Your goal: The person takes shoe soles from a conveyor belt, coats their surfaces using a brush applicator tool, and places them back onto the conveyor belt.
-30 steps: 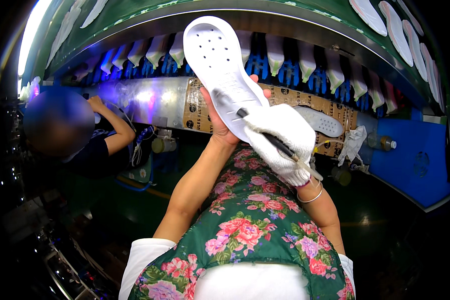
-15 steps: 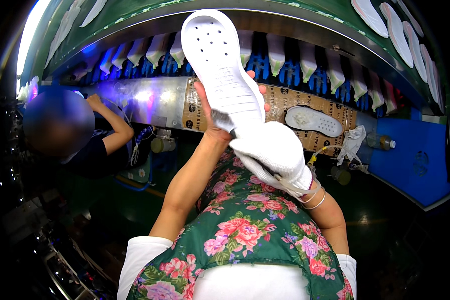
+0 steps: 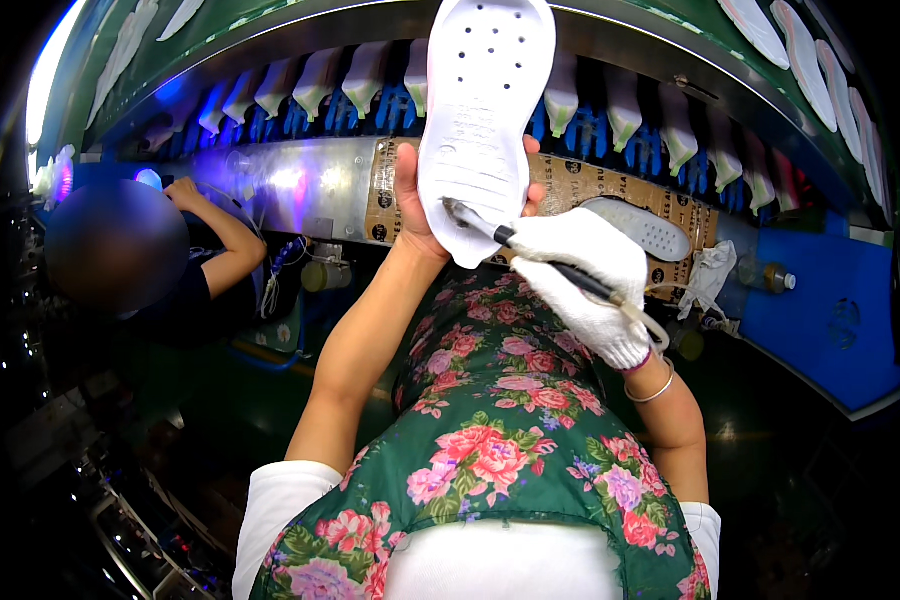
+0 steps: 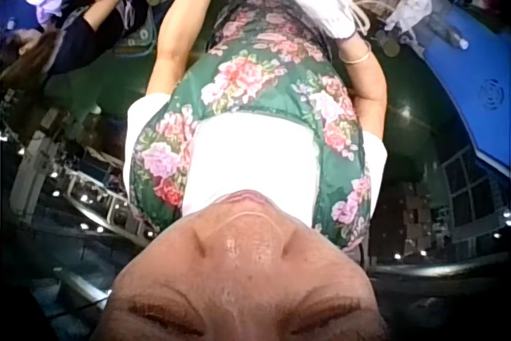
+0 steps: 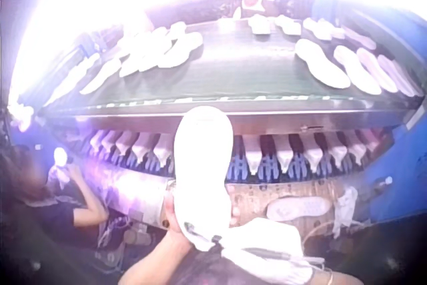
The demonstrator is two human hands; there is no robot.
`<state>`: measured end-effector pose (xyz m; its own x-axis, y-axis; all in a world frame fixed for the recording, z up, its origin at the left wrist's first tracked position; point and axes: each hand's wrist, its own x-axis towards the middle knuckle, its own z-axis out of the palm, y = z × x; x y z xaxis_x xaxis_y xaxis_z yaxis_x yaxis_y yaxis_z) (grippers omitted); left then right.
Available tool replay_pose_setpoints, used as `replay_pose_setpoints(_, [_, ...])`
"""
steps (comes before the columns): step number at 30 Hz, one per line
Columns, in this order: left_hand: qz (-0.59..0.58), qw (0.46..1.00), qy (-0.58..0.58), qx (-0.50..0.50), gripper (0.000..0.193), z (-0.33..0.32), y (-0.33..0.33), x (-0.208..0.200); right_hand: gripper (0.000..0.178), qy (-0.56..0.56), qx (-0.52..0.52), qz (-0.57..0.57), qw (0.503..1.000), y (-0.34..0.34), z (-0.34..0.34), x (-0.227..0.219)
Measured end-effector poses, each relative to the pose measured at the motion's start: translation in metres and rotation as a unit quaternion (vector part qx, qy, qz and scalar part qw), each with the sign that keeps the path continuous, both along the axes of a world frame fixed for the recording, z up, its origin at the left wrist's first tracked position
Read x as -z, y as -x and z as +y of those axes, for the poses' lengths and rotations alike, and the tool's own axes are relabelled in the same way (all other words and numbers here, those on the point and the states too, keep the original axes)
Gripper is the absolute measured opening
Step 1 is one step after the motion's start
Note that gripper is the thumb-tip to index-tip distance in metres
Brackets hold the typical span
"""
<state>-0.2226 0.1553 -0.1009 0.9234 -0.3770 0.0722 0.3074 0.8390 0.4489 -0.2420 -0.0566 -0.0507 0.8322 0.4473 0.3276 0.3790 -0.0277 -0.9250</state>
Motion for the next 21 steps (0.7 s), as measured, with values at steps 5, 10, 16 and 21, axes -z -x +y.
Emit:
replay_pose_setpoints(5, [-0.030, 0.994, 0.107, 0.013, 0.109, -0.008, -0.004, -0.001, 0.024, -0.035, -0.131, -0.054, 0.989, 0.011, 0.004, -0.010])
replay_pose_setpoints(10, [-0.013, 0.994, 0.094, 0.051, 0.104, -0.004, -0.001, -0.003, 0.021, -0.022, -0.025, -0.009, 0.999, 0.007, -0.002, -0.012])
replay_pose_setpoints(16, [-0.010, 0.991, 0.065, 0.118, 0.094, -0.005, -0.011, -0.010, 0.039, 0.027, -0.040, -0.257, 0.965, 0.013, 0.000, -0.001])
replay_pose_setpoints(21, [-0.029, 0.988, 0.057, 0.140, 0.099, 0.000, -0.014, 0.000, 0.029, -0.016, -0.122, -0.119, 0.985, 0.019, -0.001, -0.013])
